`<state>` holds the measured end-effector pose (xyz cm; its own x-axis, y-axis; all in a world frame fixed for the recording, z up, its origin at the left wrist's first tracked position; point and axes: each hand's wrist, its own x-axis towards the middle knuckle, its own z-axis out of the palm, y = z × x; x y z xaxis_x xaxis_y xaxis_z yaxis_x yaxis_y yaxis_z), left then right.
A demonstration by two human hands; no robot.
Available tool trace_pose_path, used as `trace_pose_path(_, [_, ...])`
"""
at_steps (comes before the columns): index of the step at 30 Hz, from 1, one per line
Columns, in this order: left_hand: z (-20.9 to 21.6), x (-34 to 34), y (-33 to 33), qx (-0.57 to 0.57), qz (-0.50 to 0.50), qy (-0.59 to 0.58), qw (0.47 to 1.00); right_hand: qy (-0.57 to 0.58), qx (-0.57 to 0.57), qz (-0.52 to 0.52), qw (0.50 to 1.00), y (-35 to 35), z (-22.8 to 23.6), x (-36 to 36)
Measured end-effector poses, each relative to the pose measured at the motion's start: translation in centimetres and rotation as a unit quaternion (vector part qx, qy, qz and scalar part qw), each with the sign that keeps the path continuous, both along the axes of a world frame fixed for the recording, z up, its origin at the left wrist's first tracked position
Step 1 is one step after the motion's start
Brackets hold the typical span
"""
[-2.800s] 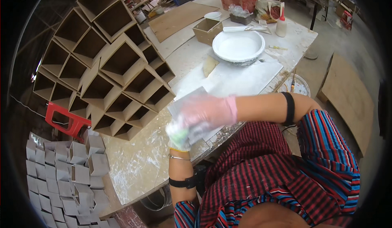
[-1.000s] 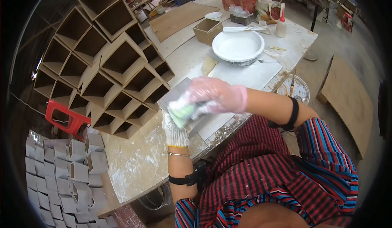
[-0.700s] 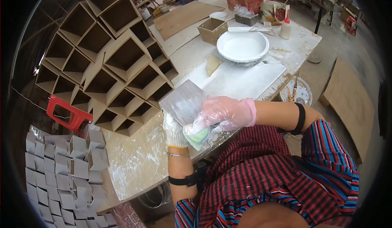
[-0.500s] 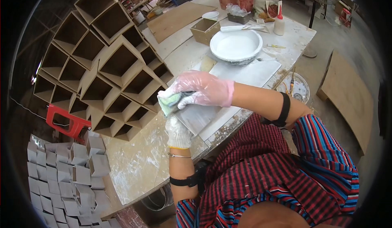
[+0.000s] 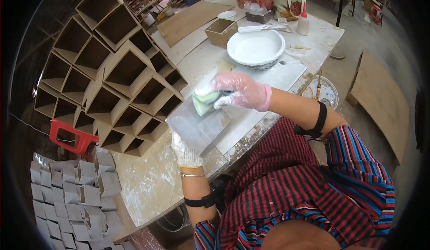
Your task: Applying a white liquid coating or glue to the exterior surfaces of small wooden boxes using a sponge and a gloved hand.
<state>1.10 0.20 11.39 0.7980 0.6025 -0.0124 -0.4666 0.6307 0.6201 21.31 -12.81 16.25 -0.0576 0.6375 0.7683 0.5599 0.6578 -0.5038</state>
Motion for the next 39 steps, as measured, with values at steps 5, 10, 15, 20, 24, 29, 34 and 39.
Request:
trace_pose_path(5, [0.4,-0.2,-0.4,-0.015,0.08,0.077,0.994,-0.031,-0.038,0.039,0.998,-2.5,-3.3,-0.8])
trace_pose_path(10, [-0.8,-0.6,0.6,0.047,0.023,0.025,0.998,0.015,-0.027,0.034,0.999,-3.0,-1.0,-0.7])
trace_pose_path(15, [-1.1,-0.5,0.7,0.072,-0.018,-0.035,0.997,-0.039,0.028,0.015,0.999,-1.3,-1.7,-0.8])
trace_pose_path(20, [-0.2,-1.2,0.3,0.016,-0.04,-0.089,0.995,-0.034,-0.119,0.167,0.978,-5.5,-1.3,-2.4])
trace_pose_path(24, [-1.3,0.2,0.7,-0.004,-0.039,-0.02,0.999,0.102,-0.031,0.041,0.993,-2.6,0.4,-1.3])
trace_pose_path(29, [-0.2,1.7,-2.8,0.045,0.046,0.125,0.99,-0.022,0.011,-0.015,1.0,1.9,2.7,-0.8])
trace_pose_path(34, [1.1,3.2,4.3,0.476,-0.123,0.252,0.833,-0.072,0.05,0.088,0.992,1.5,0.1,-2.9])
trace_pose_path(39, [-0.5,0.6,-0.9,0.171,0.037,0.146,0.974,-0.018,0.004,0.199,0.98,-1.5,-1.7,-5.1])
